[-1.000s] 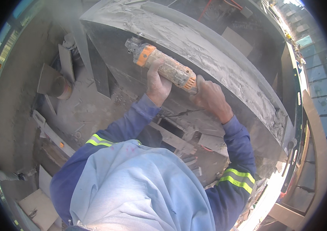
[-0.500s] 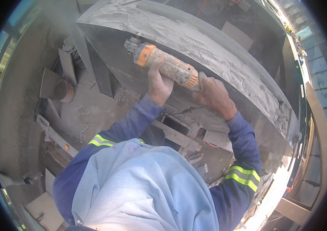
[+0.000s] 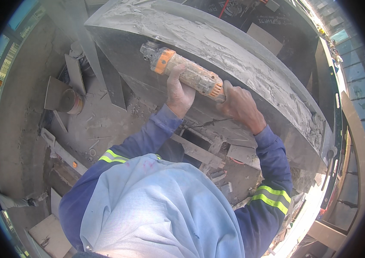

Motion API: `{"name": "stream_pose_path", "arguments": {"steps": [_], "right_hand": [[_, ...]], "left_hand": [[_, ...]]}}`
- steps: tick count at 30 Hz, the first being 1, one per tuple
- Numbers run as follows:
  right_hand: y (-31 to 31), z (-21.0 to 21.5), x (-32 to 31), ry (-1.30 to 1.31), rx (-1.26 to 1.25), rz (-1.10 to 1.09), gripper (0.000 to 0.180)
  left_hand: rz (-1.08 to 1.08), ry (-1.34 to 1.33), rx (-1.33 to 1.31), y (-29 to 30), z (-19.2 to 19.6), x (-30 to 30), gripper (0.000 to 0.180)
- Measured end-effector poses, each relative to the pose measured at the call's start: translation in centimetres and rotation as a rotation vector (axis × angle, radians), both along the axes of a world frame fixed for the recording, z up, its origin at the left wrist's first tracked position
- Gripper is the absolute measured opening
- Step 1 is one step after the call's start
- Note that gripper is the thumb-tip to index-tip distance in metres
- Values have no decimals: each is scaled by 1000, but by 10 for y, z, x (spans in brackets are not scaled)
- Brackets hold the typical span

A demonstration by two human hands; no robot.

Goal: The person uses an angle grinder to cut and grind a concrete ledge or wall section at a construction site. The person holds the tool with both hands and moves it along the surface, generating dust and debris. Other workers are visible in the background.

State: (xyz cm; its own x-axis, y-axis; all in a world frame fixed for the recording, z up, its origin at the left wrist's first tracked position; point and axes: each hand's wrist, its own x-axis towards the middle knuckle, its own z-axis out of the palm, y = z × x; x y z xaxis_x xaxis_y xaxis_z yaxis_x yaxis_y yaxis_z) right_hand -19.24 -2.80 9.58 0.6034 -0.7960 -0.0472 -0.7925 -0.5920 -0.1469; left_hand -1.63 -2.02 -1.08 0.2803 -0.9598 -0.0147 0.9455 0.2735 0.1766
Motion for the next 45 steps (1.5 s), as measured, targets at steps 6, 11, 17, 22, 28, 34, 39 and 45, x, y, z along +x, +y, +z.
{"name": "stream_pose_path", "arguments": {"steps": [6, 11, 17, 22, 28, 34, 39, 45], "right_hand": [[-1, 0, -1, 10, 21, -3, 37], [-2, -1, 1, 10, 24, -8, 37], [-3, -1, -1, 18, 14, -1, 38], [-3, -1, -1, 2, 4, 9, 37], [-3, -4, 2, -39, -17, 17, 34], [0, -15, 1, -74, -80, 17, 31], [38, 1, 33, -150, -211, -47, 32], [111, -19, 88, -403, -252, -36, 32]], "left_hand": [[-16, -3, 0, 1, 1, 2, 38], [-9, -4, -1, -1, 0, 2, 37], [-36, -4, -8, -1, -1, 2, 34], [-55, -1, -11, 1, 1, 4, 34], [-37, -6, 12, -3, -2, 3, 37], [-75, -1, -18, -3, -1, 9, 38], [-41, -67, -70, 21, 44, 40, 39], [-114, -228, -110, 67, 39, 115, 43]]}}
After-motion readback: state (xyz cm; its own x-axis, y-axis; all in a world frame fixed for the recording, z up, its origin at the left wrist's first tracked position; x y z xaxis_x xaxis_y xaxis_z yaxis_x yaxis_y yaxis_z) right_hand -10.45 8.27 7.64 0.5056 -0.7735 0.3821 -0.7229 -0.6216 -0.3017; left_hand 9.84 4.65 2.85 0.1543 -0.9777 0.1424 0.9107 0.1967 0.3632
